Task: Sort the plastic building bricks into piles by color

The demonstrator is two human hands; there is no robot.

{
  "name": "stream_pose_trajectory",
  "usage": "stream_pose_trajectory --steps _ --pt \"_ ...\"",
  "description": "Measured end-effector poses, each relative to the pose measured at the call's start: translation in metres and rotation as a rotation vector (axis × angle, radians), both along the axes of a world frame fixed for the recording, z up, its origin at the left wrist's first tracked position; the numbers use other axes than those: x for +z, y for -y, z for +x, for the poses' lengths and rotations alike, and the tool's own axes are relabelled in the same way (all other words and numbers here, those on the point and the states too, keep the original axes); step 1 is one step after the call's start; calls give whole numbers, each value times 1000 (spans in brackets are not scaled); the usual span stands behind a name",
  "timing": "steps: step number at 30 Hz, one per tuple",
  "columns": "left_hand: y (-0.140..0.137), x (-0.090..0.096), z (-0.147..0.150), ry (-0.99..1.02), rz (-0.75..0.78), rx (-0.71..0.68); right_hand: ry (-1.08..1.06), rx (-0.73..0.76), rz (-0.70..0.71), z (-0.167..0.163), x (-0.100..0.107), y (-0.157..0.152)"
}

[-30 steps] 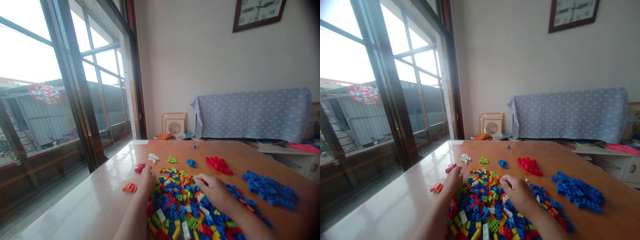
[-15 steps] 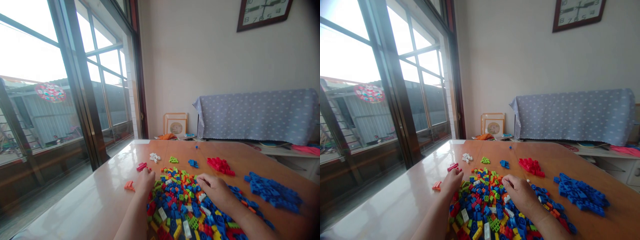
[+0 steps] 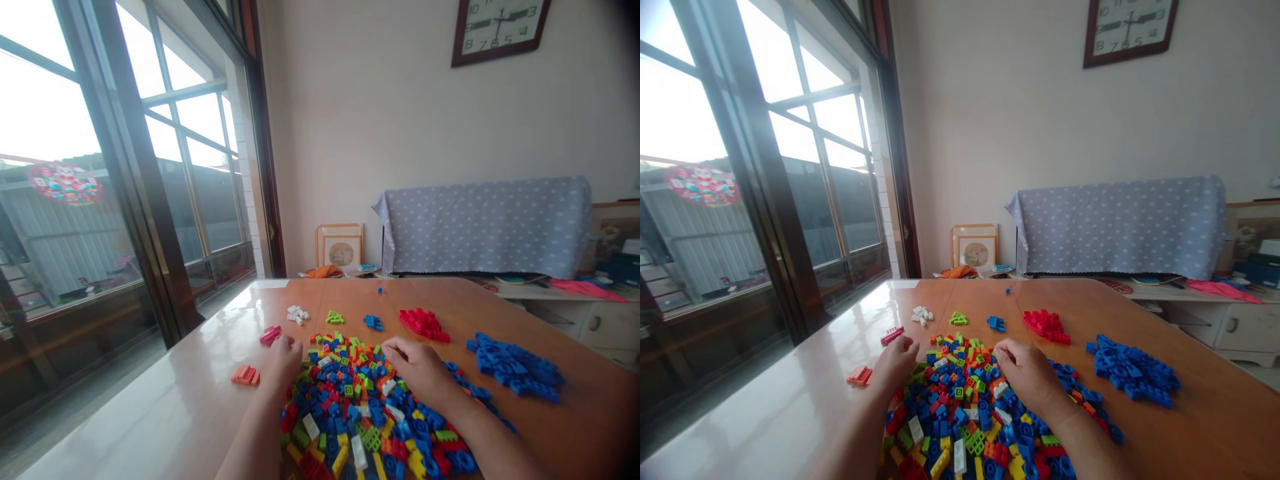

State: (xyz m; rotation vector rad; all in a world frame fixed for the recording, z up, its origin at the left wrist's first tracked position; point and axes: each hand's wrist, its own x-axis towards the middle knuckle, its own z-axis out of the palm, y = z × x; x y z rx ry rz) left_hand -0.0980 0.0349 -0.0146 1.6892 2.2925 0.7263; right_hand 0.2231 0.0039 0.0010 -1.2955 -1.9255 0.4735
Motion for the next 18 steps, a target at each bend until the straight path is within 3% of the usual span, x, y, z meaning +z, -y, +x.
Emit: stream_pose_trajectory --steps 7,13,18 --pt "12 6 25 -2 -7 -220 130 2 -62 -5 -3 3" --pt "26 8 45 -44 11 -422 313 154 -101 -20 -7 18" --pt "29 8 54 -78 29 -526 279 101 -80 -21 -15 12"
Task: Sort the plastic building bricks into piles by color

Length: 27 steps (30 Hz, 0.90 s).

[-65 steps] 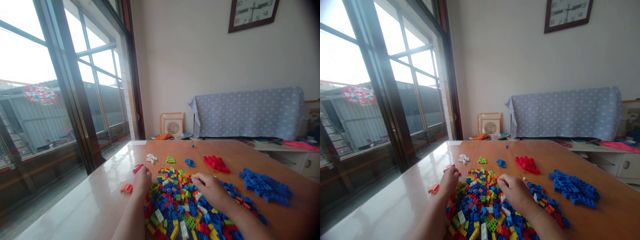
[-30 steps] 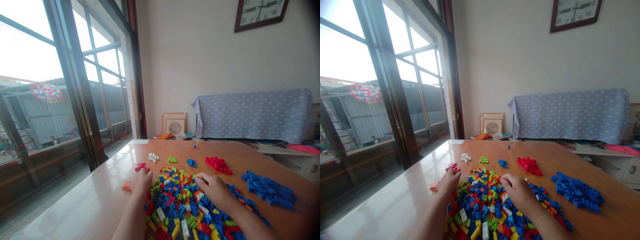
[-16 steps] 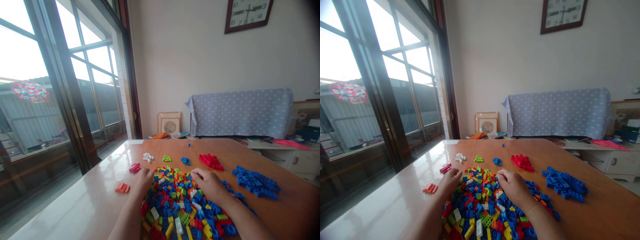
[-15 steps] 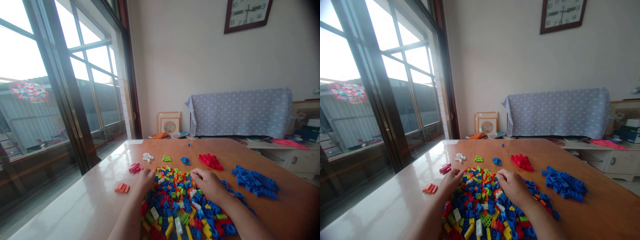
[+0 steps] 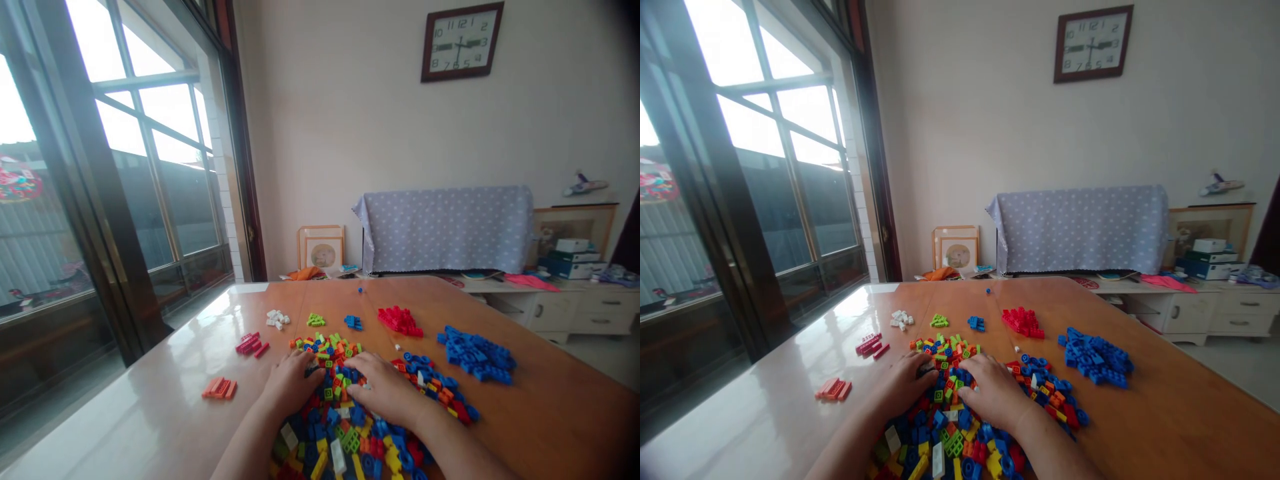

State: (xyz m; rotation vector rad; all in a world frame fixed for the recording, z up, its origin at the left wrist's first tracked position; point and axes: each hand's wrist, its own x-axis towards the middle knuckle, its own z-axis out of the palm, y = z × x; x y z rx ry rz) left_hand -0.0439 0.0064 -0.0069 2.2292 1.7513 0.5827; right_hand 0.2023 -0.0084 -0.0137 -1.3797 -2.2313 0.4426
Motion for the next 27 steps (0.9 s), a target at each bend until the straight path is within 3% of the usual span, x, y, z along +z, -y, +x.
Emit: stream_pose_trajectory --steps 10,27 --pt "-3 4 6 46 93 -113 -35 -133 28 14 -10 -24" --pt "2 6 23 151 99 -258 40 -127 89 3 -7 -12"
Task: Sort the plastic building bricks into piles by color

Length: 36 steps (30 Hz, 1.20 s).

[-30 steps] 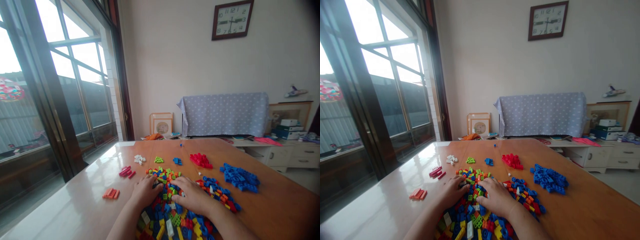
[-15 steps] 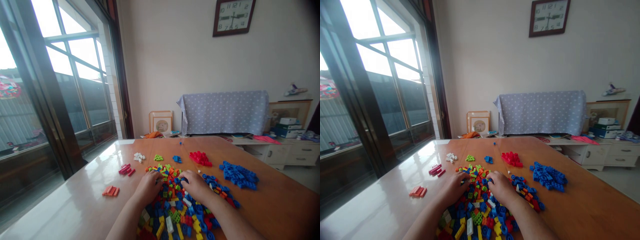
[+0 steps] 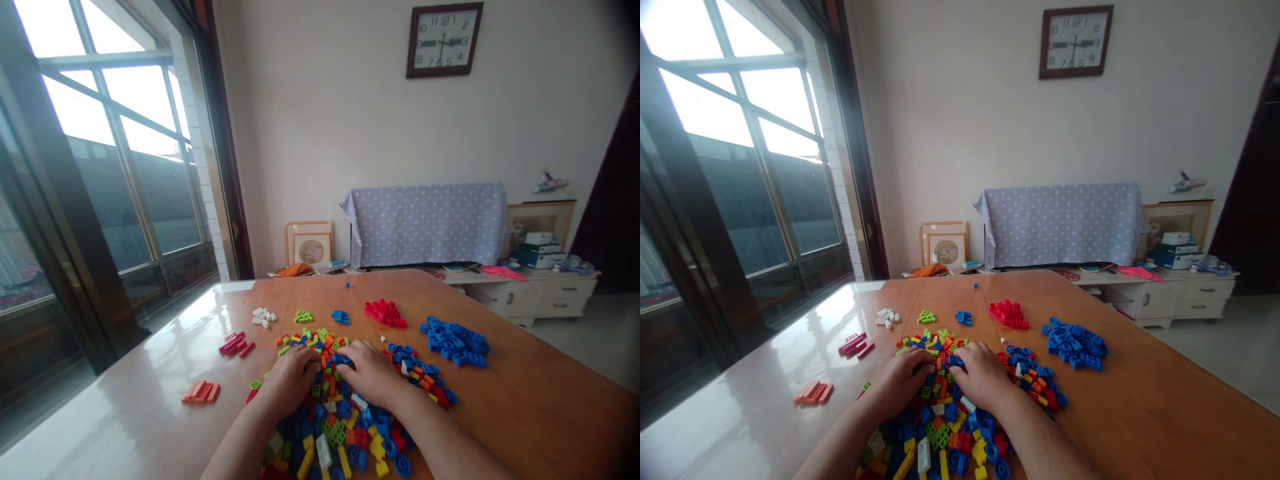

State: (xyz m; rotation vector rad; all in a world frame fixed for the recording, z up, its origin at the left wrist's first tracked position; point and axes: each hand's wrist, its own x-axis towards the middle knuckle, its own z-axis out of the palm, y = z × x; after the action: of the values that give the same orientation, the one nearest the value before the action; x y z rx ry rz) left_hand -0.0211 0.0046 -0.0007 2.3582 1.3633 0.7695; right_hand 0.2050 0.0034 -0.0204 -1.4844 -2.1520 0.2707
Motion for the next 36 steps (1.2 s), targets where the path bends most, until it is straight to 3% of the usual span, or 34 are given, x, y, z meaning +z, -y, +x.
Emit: stream_pose_trajectory --steps 13,21,29,36 --pt "-4 -1 1 -4 5 -19 -27 -43 32 -2 1 -4" --pt "-8 -5 -1 1 1 -5 -280 -122 127 11 9 -11" --pt "-15 -7 -5 13 -28 2 -603 -252 145 44 14 -29" --pt "-16 -8 -8 -2 -28 0 -517 -455 172 103 29 -36"
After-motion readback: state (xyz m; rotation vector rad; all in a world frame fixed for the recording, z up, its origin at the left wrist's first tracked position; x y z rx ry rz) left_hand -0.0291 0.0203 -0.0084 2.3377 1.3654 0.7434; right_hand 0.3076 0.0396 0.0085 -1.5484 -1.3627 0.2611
